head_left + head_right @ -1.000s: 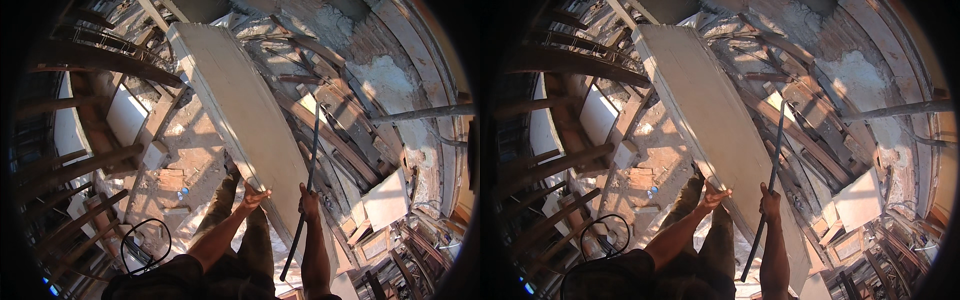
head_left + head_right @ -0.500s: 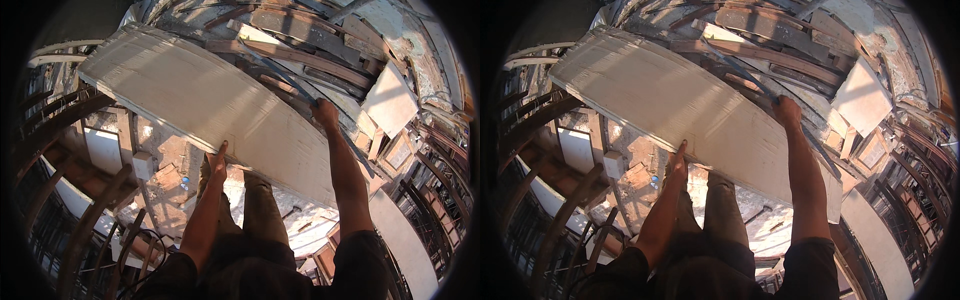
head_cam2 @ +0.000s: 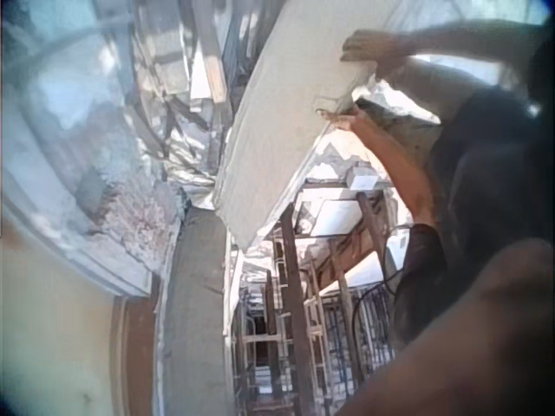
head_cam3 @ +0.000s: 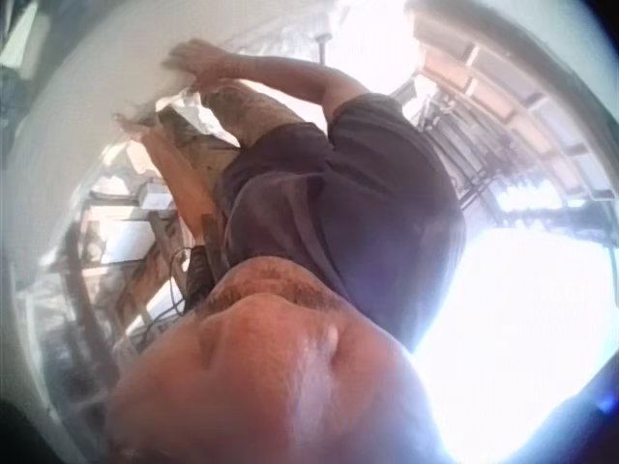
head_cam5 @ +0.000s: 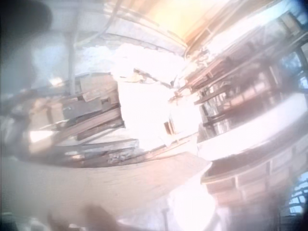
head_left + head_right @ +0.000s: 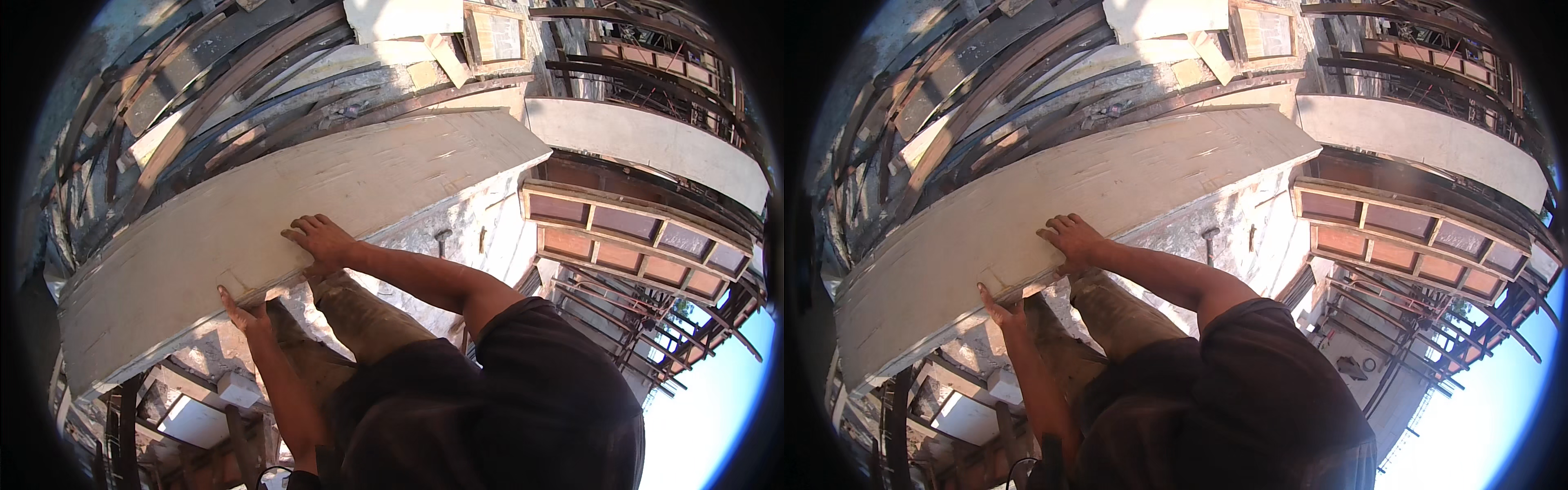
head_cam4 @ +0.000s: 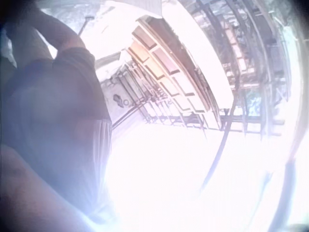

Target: The person uses a pry bar to loosen and remove long concrete form pieces from a structure, then hammers a wooden frame onto a new location.

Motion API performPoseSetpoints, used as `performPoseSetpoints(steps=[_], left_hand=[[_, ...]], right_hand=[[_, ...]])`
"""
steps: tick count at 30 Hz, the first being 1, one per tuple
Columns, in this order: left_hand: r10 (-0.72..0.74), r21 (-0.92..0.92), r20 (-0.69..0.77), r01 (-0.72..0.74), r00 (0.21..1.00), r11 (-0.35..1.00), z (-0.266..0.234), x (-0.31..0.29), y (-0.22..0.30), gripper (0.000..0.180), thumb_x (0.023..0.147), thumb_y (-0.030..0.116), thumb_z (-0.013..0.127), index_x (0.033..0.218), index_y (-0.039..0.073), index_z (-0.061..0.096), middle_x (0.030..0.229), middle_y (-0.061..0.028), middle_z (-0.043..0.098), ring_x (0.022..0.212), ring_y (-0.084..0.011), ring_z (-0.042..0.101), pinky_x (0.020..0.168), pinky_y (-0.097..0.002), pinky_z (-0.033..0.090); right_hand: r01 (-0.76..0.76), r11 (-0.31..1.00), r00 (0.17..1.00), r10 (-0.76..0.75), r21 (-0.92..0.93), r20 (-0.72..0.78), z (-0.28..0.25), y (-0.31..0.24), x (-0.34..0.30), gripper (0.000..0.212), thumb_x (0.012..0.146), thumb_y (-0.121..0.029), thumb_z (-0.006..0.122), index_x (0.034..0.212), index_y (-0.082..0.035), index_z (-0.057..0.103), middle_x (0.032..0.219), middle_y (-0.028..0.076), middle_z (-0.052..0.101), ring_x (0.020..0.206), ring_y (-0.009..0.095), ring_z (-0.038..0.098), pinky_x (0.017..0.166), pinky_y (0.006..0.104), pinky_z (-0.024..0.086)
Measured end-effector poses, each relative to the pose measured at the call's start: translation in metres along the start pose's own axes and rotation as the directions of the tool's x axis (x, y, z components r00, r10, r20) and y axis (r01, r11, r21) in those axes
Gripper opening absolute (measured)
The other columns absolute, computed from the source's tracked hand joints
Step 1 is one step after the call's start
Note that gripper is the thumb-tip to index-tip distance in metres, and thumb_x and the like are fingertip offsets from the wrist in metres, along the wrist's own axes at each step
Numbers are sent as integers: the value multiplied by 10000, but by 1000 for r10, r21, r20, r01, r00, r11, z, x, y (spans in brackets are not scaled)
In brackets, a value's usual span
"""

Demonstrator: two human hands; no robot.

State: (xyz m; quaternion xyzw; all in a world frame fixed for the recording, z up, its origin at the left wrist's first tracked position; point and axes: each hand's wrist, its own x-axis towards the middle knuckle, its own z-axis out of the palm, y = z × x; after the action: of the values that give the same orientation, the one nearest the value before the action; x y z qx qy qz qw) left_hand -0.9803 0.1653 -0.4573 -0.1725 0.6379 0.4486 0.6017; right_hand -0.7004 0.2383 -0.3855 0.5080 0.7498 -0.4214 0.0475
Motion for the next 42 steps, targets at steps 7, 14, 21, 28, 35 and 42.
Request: performPoseSetpoints(steps=[7, 14, 21, 28, 35, 42], left_hand=[[309, 145, 340, -374, 888, 916, 32, -12, 18, 981, 861, 641, 713, 1607, 154, 303, 1655, -156, 270, 1501, -394, 308, 1180, -620, 338], [11, -89, 13, -10, 1000, 996, 76, -52, 57, 969, 891, 675, 646, 1611, 145, 272, 1657, -181, 209, 1509, -375, 290, 1196, -613, 322], [119, -204, 221, -74, 968, 976, 18, -14, 177, 1030, 860, 871, 407, 1606, 169, 299, 1659, -134, 271, 1517, -363, 295, 1173, -614, 336], [2, -282, -403, -126, 915, 951, -57, 53, 170, 1114, 812, 952, 341, 1637, 206, 267, 1667, -85, 291, 1509, -332, 290, 1166, -623, 276], [365, -600, 19, -281, 931, 749, -136, 56, 267, 910, 969, 797, 355, 1630, 177, 282, 1684, -108, 268, 1528, -332, 294, 1257, -577, 197], [383, -453, 9, -338, 923, 825, -98, 24, 310, 1013, 929, 800, 473, 1641, 115, 246, 1675, -160, 290, 1514, -381, 322, 1228, -578, 244]], right_hand=[[-42, 985, 936, -21, -169, -352, 42, -43, -3, 874, 754, -291, 816, 1518, -104, 435, 1432, 238, 494, 1387, 409, 445, 1154, 586, 313], [41, 954, 958, -121, -297, -258, 25, -34, 18, 702, 818, -210, 742, 1442, -51, 464, 1373, 229, 540, 1331, 412, 511, 1071, 587, 393], [126, 940, 972, -181, -317, -151, 10, -53, 44, 684, 812, -121, 717, 1437, -45, 450, 1407, 249, 520, 1364, 411, 481, 1100, 589, 366], [-86, 971, 989, 56, -224, -136, 65, -66, 15, 851, 808, -180, 784, 1546, -96, 370, 1522, 225, 463, 1482, 404, 371, 1200, 579, 304], [-124, 948, 985, 83, -294, -150, 82, -64, 5, 805, 793, -181, 792, 1504, -68, 432, 1514, 237, 468, 1466, 397, 399, 1202, 568, 313], [-142, 939, 941, 29, -313, -338, 38, -81, 0, 726, 725, -53, 741, 1414, -74, 512, 1400, 199, 558, 1307, 393, 521, 1115, 522, 384]])
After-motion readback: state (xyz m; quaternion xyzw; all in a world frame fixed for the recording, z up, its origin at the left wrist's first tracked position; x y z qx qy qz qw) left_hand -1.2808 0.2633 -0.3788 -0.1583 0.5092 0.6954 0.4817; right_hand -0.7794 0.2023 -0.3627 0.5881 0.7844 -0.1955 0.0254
